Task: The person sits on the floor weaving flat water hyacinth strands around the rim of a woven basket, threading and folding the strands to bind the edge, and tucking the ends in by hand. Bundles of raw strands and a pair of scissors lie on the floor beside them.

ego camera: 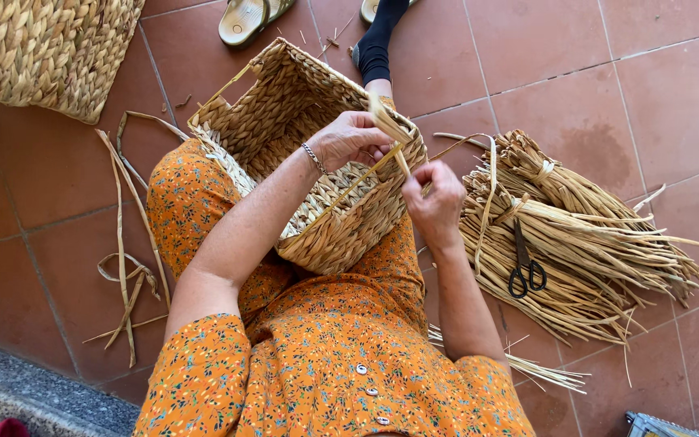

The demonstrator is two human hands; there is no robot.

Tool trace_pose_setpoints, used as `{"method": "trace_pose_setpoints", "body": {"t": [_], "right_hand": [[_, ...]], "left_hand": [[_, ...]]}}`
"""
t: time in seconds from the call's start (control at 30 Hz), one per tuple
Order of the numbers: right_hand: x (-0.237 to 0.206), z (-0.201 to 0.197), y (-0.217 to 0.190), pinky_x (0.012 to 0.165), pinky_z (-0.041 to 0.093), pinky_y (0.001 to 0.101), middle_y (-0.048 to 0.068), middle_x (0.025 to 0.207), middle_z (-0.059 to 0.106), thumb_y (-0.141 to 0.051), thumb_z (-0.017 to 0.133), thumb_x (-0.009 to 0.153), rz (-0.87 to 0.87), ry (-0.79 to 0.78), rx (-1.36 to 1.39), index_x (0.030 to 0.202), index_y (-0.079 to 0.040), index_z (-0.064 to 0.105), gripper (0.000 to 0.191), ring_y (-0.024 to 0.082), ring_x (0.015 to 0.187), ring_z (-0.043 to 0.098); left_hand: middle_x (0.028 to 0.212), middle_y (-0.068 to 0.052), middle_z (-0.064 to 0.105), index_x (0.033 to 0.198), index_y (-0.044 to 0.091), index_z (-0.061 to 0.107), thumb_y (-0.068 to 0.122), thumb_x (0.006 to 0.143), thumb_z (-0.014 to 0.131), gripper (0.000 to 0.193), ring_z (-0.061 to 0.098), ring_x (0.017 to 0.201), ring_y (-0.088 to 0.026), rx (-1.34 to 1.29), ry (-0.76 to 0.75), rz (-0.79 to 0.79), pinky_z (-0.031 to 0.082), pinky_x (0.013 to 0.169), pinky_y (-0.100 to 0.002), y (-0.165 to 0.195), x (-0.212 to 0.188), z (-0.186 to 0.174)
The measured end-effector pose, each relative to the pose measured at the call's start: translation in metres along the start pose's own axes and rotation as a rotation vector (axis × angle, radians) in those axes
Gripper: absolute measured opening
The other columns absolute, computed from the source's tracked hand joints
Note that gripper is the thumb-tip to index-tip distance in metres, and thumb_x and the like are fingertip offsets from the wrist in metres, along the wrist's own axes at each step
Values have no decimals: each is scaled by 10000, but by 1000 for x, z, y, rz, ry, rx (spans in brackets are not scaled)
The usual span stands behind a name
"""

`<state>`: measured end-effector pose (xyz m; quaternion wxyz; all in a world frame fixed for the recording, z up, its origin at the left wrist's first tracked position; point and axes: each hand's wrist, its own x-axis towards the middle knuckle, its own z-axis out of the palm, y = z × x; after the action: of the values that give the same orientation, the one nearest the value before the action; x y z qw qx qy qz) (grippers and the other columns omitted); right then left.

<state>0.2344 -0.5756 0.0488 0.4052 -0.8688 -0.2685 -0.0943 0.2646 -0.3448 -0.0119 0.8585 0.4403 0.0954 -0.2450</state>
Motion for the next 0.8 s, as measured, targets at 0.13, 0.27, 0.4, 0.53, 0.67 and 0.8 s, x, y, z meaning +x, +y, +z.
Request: {"method": "trace_pose_setpoints", "body": {"t": [0.13,0.27,0.4,0.53,0.67,0.8], "right_hand": [[-53,-33,7,641,514,389,85,739,634,-64,691,796,-7,-225,-150,793,-53,607,85,236,655,633],[-100,-59,15,618,525,373,92,717,662,-93,696,789,178,-304,-169,774,-48,632,80,234,636,651],[-139,-71,32,684,557,382,88,731,698,-153,646,810,411,-581,-293,767,-68,660,96,231,661,695],[-176,-70,49,766,555,442,101,784,730,-234,667,775,568,-703,-377,806,-85,693,154,282,779,710],[-195,-71,51,869,533,449,109,867,744,-275,675,792,695,-832,-458,872,-119,701,178,296,905,699],[-174,-68,41,931,522,430,90,1062,704,-250,707,804,432,-950,-635,960,-114,688,208,293,1089,638]], "left_hand": [[835,-13,728,959,74,679,167,898,792,158,707,687,-88,31,33,-9,621,633,-267,-1,-2,1],[818,1,710,966,76,665,154,899,806,175,690,675,-76,36,38,-15,612,619,-262,1,-5,7],[831,4,720,1004,97,670,150,873,790,185,686,661,-68,53,94,-2,595,591,-248,5,-11,14],[868,10,722,1079,80,683,115,866,784,238,690,692,-60,85,115,38,602,620,-251,10,-17,18],[888,3,739,1115,80,693,81,841,732,277,717,725,-74,126,65,84,637,643,-274,8,-20,26],[824,1,750,991,44,765,123,935,657,146,692,711,-70,380,200,246,605,640,-256,1,-18,36]]}}
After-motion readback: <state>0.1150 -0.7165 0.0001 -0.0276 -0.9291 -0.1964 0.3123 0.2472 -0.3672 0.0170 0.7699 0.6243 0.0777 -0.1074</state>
